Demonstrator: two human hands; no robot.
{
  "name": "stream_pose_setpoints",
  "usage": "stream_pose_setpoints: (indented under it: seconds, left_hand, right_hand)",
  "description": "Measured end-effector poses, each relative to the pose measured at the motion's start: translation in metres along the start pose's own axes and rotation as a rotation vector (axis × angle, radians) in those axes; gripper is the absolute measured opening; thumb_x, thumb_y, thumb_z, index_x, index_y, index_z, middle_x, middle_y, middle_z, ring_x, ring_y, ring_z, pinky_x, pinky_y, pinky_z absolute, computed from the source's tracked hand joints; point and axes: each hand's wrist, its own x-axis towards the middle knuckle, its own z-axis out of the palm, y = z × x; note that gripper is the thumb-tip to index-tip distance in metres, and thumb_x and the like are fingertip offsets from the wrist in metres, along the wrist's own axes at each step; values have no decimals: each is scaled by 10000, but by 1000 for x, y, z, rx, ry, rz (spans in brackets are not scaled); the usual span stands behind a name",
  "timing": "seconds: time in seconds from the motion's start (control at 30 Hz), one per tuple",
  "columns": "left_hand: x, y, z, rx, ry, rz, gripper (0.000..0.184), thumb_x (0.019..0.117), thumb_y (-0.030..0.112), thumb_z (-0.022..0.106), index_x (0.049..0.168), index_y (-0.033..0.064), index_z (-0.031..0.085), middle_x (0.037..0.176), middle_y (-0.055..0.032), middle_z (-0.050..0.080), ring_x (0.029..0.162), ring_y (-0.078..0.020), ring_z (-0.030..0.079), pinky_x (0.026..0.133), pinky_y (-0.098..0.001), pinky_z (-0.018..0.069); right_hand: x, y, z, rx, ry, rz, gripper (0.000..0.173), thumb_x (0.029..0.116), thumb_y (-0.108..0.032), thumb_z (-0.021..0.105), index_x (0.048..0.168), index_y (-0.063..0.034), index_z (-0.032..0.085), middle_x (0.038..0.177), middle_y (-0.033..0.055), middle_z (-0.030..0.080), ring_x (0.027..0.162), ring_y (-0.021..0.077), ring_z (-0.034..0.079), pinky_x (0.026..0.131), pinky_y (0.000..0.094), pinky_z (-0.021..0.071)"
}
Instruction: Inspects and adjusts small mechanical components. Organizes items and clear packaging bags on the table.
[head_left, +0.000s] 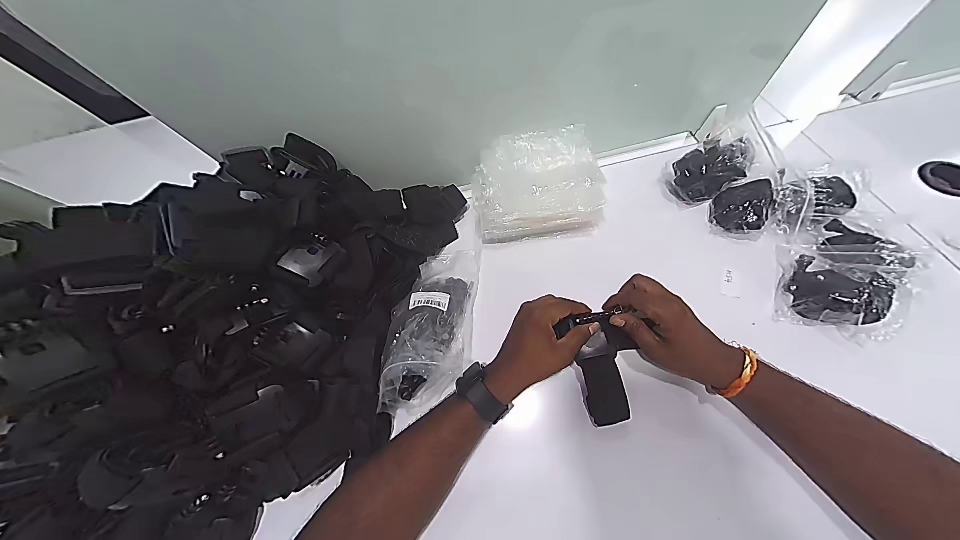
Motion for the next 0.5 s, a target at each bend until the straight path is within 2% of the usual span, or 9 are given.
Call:
stream_pose_setpoints:
  seconds: [0.07,0.13,0.2,0.23,0.3,0.37,0.4,0.5]
  left_hand:
    - [0,1,0,-2,-6,-16,234,969,301,698,1052,99,782,955,-23,740,886,-80,679,822,-280,561]
    - [0,1,0,-5,-14,-28,232,966,302,700,1054,104,782,959,-20,736,882,-79,675,817,-280,561]
    - [0,2,1,-4,-15,-27,231,962,301,703,1054,105,783,957,-19,734,888,-79,674,816,-279,559]
    - [0,2,1,-2,-16,-24,229,965,300,701,1056,106,782,959,-17,734,889,-78,673,817,-278,560]
    - [0,1,1,-3,-21,-18,237,970,301,696,1066,100,778,970,-24,737,900,-84,677,830,-284,561]
    - [0,1,1,-4,-21,-11,245,973,299,693,1073,90,774,975,-31,738,902,-91,678,835,-287,560]
    - [0,1,0,-1,-22,-7,248,974,300,691,1075,89,774,980,-32,740,908,-91,679,838,-287,560]
    - [0,0,0,8,-27,0,251,981,304,685,1081,92,774,974,-31,736,901,-88,677,831,-280,559]
  right_hand:
    - [0,0,0,23,-8,1,265,1055,-313,543,1098,-99,693,949,17,584,883,96,585,787,267,532]
    - [0,-1,1,46,-13,-1,172,1029,-227,580,1082,-85,661,960,21,590,875,88,587,780,250,537]
    - [0,-2,1,66,-10,-7,149,1000,-201,609,1070,-78,654,975,22,593,888,85,590,789,246,540]
    - [0,-3,0,79,-4,-8,171,981,-219,627,1073,-78,656,991,25,599,902,85,598,794,249,549]
    - [-1,-3,-1,68,-6,1,317,974,-348,619,1148,-83,638,1024,25,594,924,90,588,805,273,538]
    - [-2,-2,-1,17,-15,21,469,1014,-481,527,1253,-95,642,1029,23,598,939,122,582,823,340,515]
    - [-2,-2,-1,-10,-22,33,490,1043,-503,460,1252,-105,657,1011,22,605,941,143,585,826,381,499]
    - [-1,-2,-1,-50,-38,59,440,1091,-428,378,1017,-148,710,898,-14,614,903,138,589,821,410,446]
